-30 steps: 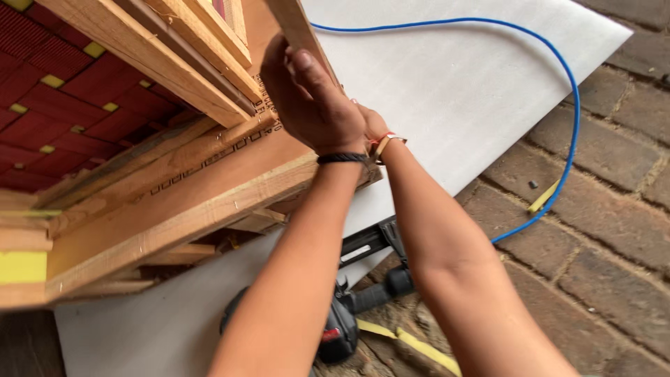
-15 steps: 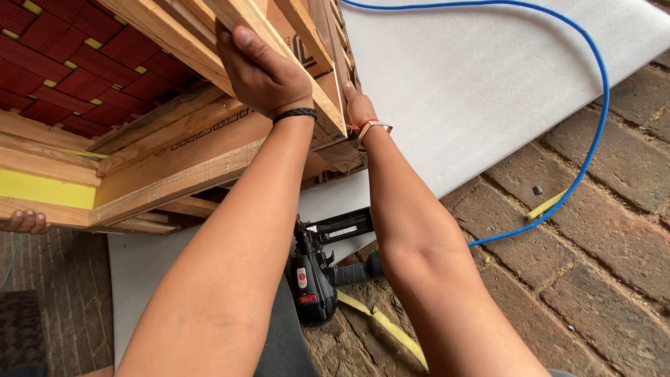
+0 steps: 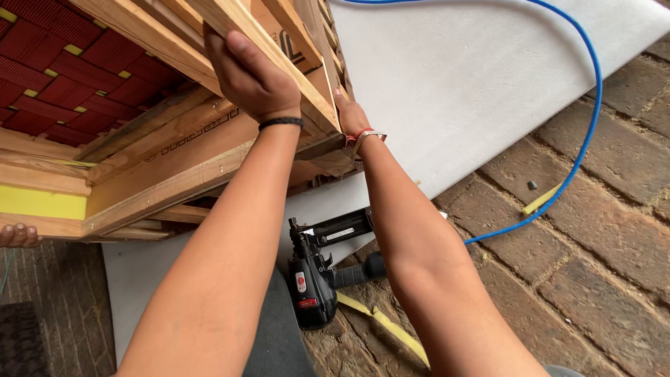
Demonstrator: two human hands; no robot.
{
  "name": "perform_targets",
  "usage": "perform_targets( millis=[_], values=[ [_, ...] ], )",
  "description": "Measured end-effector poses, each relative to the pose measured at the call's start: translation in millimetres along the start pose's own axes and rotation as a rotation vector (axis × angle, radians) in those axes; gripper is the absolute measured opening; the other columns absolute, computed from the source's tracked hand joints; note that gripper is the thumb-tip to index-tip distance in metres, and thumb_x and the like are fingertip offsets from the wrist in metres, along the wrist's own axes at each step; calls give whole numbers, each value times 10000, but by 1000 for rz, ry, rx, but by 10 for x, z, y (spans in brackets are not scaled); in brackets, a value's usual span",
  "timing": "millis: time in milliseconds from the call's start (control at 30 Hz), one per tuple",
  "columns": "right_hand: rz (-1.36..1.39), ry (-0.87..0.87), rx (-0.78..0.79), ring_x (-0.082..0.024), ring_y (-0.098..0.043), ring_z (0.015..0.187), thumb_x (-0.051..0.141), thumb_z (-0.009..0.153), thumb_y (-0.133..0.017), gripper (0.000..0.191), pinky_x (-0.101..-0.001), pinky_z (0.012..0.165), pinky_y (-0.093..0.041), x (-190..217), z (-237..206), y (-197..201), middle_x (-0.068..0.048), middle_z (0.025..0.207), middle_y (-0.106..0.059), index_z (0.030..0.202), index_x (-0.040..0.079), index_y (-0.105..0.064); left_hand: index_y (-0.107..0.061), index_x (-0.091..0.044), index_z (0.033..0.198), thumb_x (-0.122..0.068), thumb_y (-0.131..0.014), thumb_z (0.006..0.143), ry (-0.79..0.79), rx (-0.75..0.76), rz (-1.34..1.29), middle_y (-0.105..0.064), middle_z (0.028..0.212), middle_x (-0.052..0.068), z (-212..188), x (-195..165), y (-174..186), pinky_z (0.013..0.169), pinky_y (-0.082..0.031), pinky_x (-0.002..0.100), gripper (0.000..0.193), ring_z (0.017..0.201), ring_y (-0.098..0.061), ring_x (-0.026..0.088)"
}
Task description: The person sits on the floor holding a wooden trim strip against the edge of a wooden furniture frame with red woven webbing, aligning it, and fastens it using a pneumatic nail gun. They reposition the strip along the frame edge and continue nailing, then stand up and set the nail gun down on a workbench.
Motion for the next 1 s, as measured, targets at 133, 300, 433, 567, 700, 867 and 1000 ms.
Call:
perform_targets(
  millis=[133, 300, 433, 567, 700, 867, 1000],
  values=[
    [-27, -52, -48, -371, -633, 1206, 697, 923, -442, 890, -365, 1056, -422, -59, -26, 34, -309, 1228, -691, 1206, -116, -667, -498, -62, 1465, -457, -319, 1164, -80, 40, -56, -647, 1342, 127, -63, -34, 97, 1018, -573, 366, 528, 1190, -698, 281],
    [-1, -49, -60, -370, -642, 1172, 718, 904, -444, 920, -366, 1036, -432, -138, -39, 62, -312, 1192, -691, 1195, -128, -658, -504, -65, 1449, -460, -315, 1184, -122, 58, -29, -595, 1399, 128, -136, -82, 91, 1072, -551, 368, 512, 1253, -660, 291],
    [-93, -74, -43, -356, -684, 1043, 735, 927, -394, 942, -379, 962, -485, -208, 0, 77, -310, 1066, -732, 1110, -134, -708, -491, -46, 1458, -485, -306, 1165, -92, 113, -40, -623, 1354, 115, -149, -81, 95, 1031, -567, 354, 559, 1196, -679, 271],
    [-85, -87, -58, -328, -686, 928, 715, 935, -425, 911, -377, 891, -507, -216, 41, 122, -282, 972, -740, 1050, -137, -729, -468, -55, 1484, -484, -306, 1177, -94, 120, -27, -594, 1310, 118, -130, -103, 87, 1027, -560, 366, 552, 1201, -657, 277],
    [102, 137, -206, -296, -686, 1009, 574, 894, -559, 700, -395, 900, -517, -84, -105, 216, -220, 1099, -745, 1188, -48, -689, -487, -71, 1460, -481, -301, 1174, -86, 139, -23, -601, 1279, 110, -102, -123, 77, 997, -574, 359, 534, 1168, -671, 257],
    [290, 621, -274, -356, -590, 1400, 478, 1003, -651, 679, -443, 1219, -428, 249, -891, 50, -231, 1465, -643, 1475, -8, -592, -471, -42, 1454, -485, -292, 1170, -118, 165, -63, -602, 1302, 129, -77, -113, 118, 995, -572, 373, 556, 1162, -665, 268],
    [-134, 675, -307, -360, -499, 1443, 292, 858, -785, 799, -425, 1183, -411, 391, -1277, -95, -227, 1546, -517, 1535, 38, -444, -477, -83, 1459, -487, -294, 1176, -128, 200, -22, -610, 1301, 123, -85, -99, 102, 1029, -565, 369, 526, 1199, -659, 262]
  ],
)
Point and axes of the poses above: each hand's wrist, its own z-axis towards the middle knuckle, its own y-axis out of the back of the hand, x = y × z, the point moved 7 cm from there along z, towards the middle knuckle
